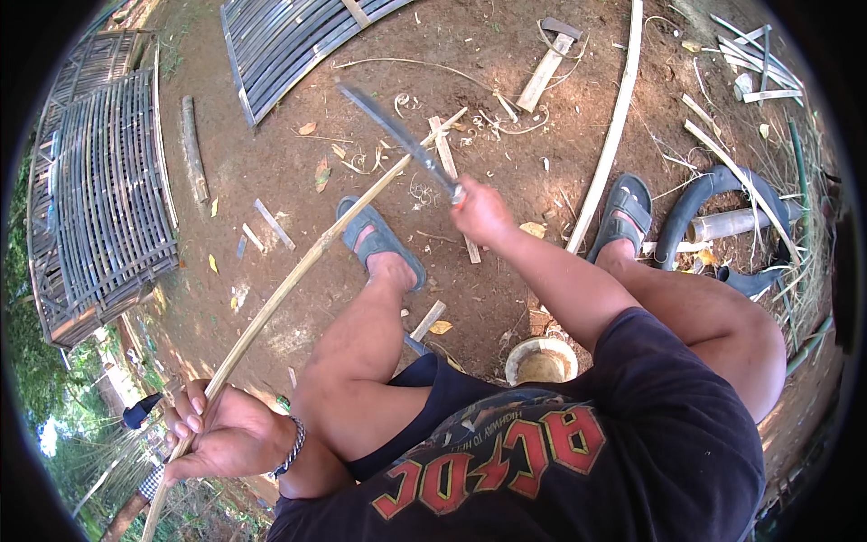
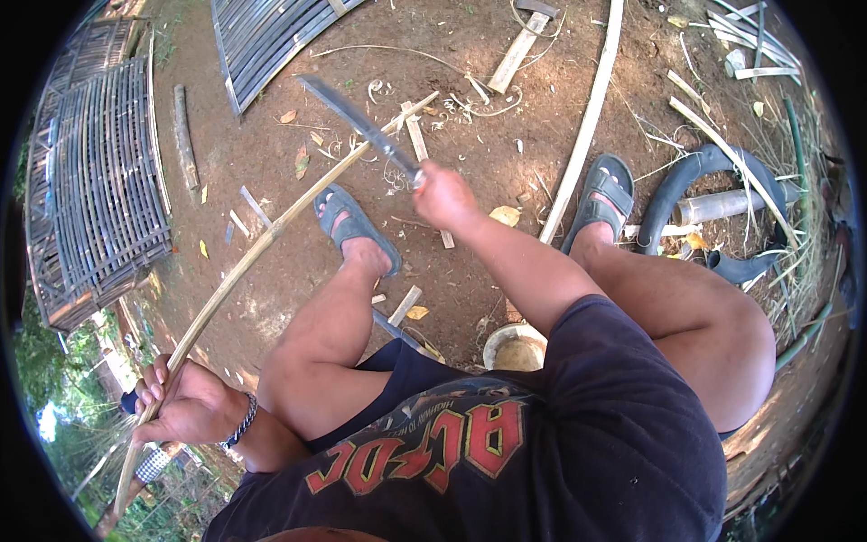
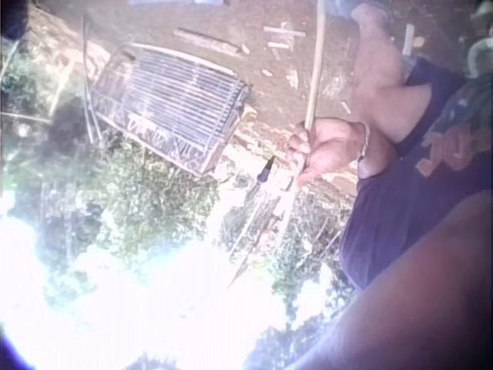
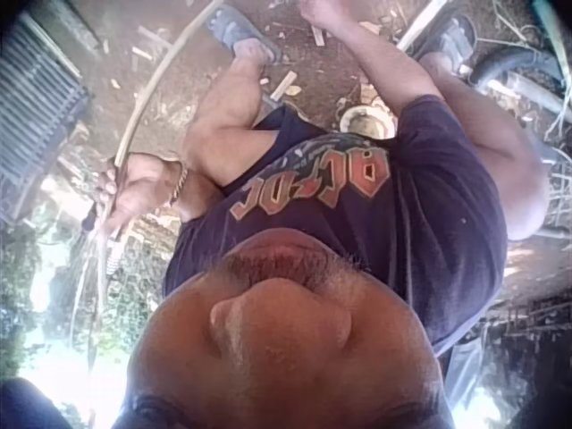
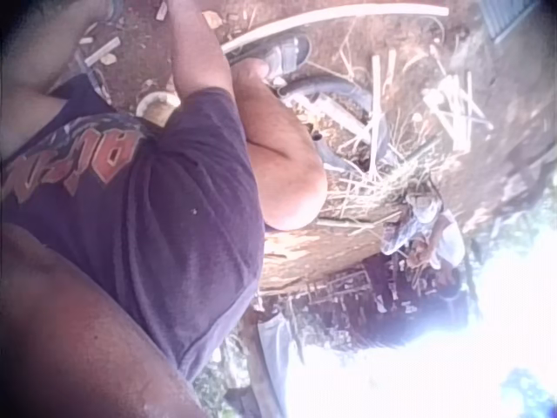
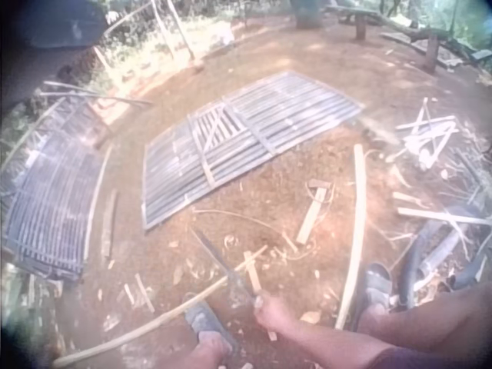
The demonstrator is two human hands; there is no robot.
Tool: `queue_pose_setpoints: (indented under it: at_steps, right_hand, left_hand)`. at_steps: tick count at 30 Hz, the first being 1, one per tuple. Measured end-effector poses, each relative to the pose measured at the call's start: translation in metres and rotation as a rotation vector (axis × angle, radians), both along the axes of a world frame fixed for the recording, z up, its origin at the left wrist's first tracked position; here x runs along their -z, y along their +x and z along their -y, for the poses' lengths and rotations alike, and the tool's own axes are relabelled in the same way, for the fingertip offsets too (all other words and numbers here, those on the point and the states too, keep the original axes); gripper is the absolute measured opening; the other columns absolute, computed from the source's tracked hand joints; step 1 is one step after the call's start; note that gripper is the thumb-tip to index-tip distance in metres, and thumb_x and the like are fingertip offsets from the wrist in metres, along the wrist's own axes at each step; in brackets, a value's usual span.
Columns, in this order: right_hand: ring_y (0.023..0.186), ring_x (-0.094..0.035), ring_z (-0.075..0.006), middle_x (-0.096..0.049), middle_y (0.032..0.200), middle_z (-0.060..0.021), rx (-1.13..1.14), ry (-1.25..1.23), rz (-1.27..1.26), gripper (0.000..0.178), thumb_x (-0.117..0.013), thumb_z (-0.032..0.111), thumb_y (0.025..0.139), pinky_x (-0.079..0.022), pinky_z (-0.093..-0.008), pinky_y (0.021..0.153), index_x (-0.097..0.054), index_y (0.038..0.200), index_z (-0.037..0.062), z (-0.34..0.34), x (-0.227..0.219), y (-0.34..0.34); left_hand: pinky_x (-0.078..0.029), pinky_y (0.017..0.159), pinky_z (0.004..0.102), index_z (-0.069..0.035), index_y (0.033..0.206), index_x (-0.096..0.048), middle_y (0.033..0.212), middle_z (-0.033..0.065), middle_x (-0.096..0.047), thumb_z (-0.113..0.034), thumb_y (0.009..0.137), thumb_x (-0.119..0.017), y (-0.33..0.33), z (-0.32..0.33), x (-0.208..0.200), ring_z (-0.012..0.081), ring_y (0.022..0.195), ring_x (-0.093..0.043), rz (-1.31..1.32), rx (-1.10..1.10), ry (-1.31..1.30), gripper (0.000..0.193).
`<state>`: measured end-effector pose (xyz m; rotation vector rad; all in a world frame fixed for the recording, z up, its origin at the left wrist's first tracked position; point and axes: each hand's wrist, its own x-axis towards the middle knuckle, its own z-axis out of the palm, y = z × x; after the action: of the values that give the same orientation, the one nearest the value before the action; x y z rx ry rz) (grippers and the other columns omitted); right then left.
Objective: The person sits on the ground and uses a knife to shave the outer layer off a long bamboo strip. They hold the strip with one hand and scrape the blade along its length to remove the surface, occasionally pausing to inspect the progress.
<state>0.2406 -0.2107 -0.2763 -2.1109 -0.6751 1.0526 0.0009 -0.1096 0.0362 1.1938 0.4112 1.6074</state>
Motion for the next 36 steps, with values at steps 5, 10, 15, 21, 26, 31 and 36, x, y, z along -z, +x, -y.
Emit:
queue_pose_setpoints:
  at_steps: [5,10,15,21,26,31,36]
  right_hand:
    - [0.091,-0.066,-0.0418,-0.068,0.093,-0.0241,0.046,-0.069,0.017,0.035,-0.063,0.014,0.081,-0.052,-0.0476,0.084,-0.057,0.114,0.0048,-0.003,0.023,0.021]
    - [0.093,-0.065,-0.0405,-0.068,0.096,-0.022,-0.044,0.054,-0.003,0.034,-0.063,0.016,0.082,-0.051,-0.0477,0.085,-0.058,0.115,0.006,-0.019,-0.009,0.003]
    - [0.095,-0.065,-0.039,-0.068,0.098,-0.0209,-0.003,-0.001,-0.022,0.031,-0.063,0.017,0.082,-0.052,-0.0471,0.086,-0.058,0.111,0.0065,-0.02,0.019,0.018]
    - [0.097,-0.065,-0.039,-0.068,0.1,-0.0217,-0.029,-0.058,0.034,0.031,-0.063,0.018,0.082,-0.052,-0.0473,0.087,-0.058,0.11,0.006,-0.021,0.023,0.021]
    - [0.096,-0.065,-0.0391,-0.068,0.098,-0.0238,0.017,-0.085,0.007,0.039,-0.063,0.016,0.082,-0.051,-0.0469,0.089,-0.058,0.119,0.0053,-0.018,0.043,0.034]
    - [0.095,-0.066,-0.0385,-0.068,0.096,-0.0234,-0.007,-0.15,0.023,0.037,-0.063,0.016,0.082,-0.051,-0.0455,0.088,-0.058,0.116,0.0039,-0.01,0.065,0.053]
    - [0.102,-0.063,-0.0388,-0.067,0.103,-0.024,-0.056,-0.085,-0.03,0.032,-0.061,0.019,0.083,-0.051,-0.0456,0.091,-0.059,0.112,0.0051,-0.017,0.051,0.042]
  left_hand:
    - [-0.045,0.068,0.0309,-0.005,0.077,-0.056,0.074,0.0038,-0.054,-0.054,0.085,-0.066,0.002,-0.005,-0.002,0.016,0.068,-0.053,0.014,0.0,-0.03,0.05]
    - [-0.046,0.071,0.0321,-0.005,0.075,-0.056,0.073,0.0042,-0.054,-0.053,0.085,-0.066,-0.006,-0.011,-0.006,0.0182,0.07,-0.054,-0.01,-0.007,-0.042,0.051]
    - [-0.046,0.071,0.0332,-0.004,0.075,-0.057,0.074,0.0048,-0.055,-0.054,0.086,-0.064,-0.006,-0.015,-0.005,0.019,0.071,-0.053,-0.013,0.002,-0.065,0.052]
    - [-0.046,0.07,0.0325,-0.004,0.076,-0.056,0.073,0.005,-0.054,-0.053,0.088,-0.062,-0.009,-0.016,-0.004,0.0188,0.07,-0.053,0.007,0.011,-0.053,0.051]
    - [-0.045,0.069,0.0308,-0.004,0.076,-0.057,0.073,0.0047,-0.054,-0.053,0.088,-0.063,-0.011,-0.019,-0.001,0.0183,0.07,-0.052,-0.009,0.001,-0.049,0.05]
    - [-0.045,0.069,0.0308,-0.004,0.076,-0.054,0.073,0.0046,-0.053,-0.053,0.089,-0.062,-0.01,-0.018,-0.001,0.018,0.07,-0.051,0.025,0.008,-0.034,0.051]
    - [-0.046,0.07,0.0317,-0.005,0.076,-0.052,0.073,0.0056,-0.054,-0.051,0.089,-0.062,-0.012,-0.027,0.0,0.0176,0.07,-0.052,-0.004,-0.009,-0.036,0.049]
